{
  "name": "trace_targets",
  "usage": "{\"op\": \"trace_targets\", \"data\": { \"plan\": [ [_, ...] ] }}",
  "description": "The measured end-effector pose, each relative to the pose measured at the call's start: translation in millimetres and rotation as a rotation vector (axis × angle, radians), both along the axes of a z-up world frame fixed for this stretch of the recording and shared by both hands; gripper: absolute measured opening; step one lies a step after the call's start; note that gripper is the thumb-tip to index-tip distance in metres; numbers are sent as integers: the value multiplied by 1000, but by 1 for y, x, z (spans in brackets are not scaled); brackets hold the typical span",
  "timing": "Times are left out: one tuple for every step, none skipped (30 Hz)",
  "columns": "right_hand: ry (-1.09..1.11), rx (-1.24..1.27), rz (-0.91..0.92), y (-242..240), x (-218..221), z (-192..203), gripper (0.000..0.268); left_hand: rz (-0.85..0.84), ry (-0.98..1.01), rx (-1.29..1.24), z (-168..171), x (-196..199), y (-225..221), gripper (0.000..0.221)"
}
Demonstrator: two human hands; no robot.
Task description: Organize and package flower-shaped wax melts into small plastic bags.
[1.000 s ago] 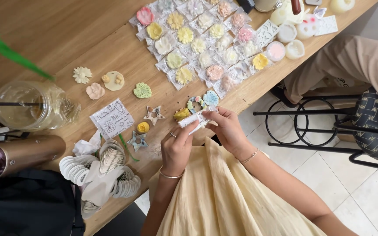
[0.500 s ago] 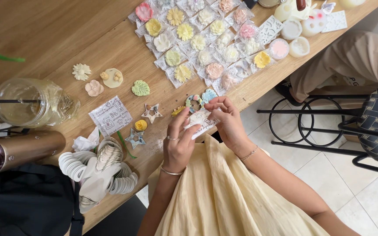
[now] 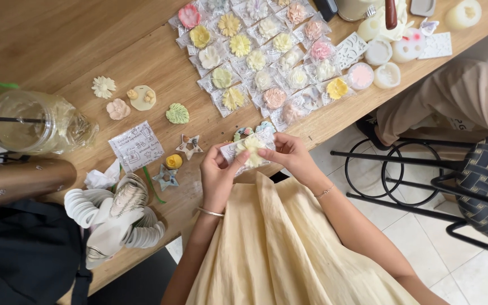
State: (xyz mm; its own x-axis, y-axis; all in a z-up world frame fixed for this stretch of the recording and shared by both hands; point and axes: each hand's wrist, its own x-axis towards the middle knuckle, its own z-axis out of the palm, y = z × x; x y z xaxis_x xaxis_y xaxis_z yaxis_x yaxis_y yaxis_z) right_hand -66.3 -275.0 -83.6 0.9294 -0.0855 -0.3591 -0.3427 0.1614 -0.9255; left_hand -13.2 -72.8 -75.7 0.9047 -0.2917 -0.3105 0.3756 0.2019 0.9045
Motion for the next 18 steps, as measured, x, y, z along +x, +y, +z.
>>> {"op": "trace_targets", "data": {
  "plan": [
    [1, 0, 10, 1, 4, 3, 15, 10, 1, 0, -5, -1, -1, 39],
    [46, 51, -12, 3, 9, 7, 15, 26, 14, 15, -10, -3, -2, 42],
    [91, 100, -30, 4, 13, 10, 16, 46, 28, 29, -14, -4, -3, 45],
    [93, 99, -17, 1, 14, -6, 16, 59, 29, 28, -12, -5, -3, 45],
    [118, 113, -35, -4, 18, -22, 20, 55, 103, 44, -10, -4, -4, 54],
    [143, 127, -52, -9, 22, -38, 25, 50, 177, 59, -7, -2, -5, 63],
    [141, 127, -41, -14, 29, -44, 25, 62, 175, 59, -11, -3, 1, 63],
    [151, 47, -35, -19, 37, -51, 30, 42, 76, 207, -15, -5, 6, 64],
    [160, -30, -31, -22, 44, -58, 36, 22, -23, 359, -19, -6, 12, 66],
    [158, -26, -20, -24, 56, -59, 36, 32, -23, 364, -29, -10, 18, 66],
    [181, -58, -22, -25, 66, -60, 32, 77, -41, 331, -38, -15, 25, 65],
    [203, -90, -25, -25, 76, -60, 29, 121, -58, 298, -47, -21, 31, 63],
    [199, -93, -18, -25, 85, -71, 29, 128, -61, 296, -47, -24, 37, 63],
    [202, -103, -19, -25, 95, -81, 28, 137, -57, 356, -46, -27, 43, 58],
    [207, -116, -20, -26, 103, -90, 28, 145, -51, 413, -46, -31, 48, 54],
    [205, -122, -14, -26, 106, -104, 28, 152, -51, 408, -47, -36, 52, 54],
    [203, -125, -12, -26, 112, -118, 30, 176, -5, 398, -47, -40, 56, 50],
    [201, -129, -9, -25, 118, -131, 33, 200, 40, 388, -48, -44, 61, 47]
  ]
}}
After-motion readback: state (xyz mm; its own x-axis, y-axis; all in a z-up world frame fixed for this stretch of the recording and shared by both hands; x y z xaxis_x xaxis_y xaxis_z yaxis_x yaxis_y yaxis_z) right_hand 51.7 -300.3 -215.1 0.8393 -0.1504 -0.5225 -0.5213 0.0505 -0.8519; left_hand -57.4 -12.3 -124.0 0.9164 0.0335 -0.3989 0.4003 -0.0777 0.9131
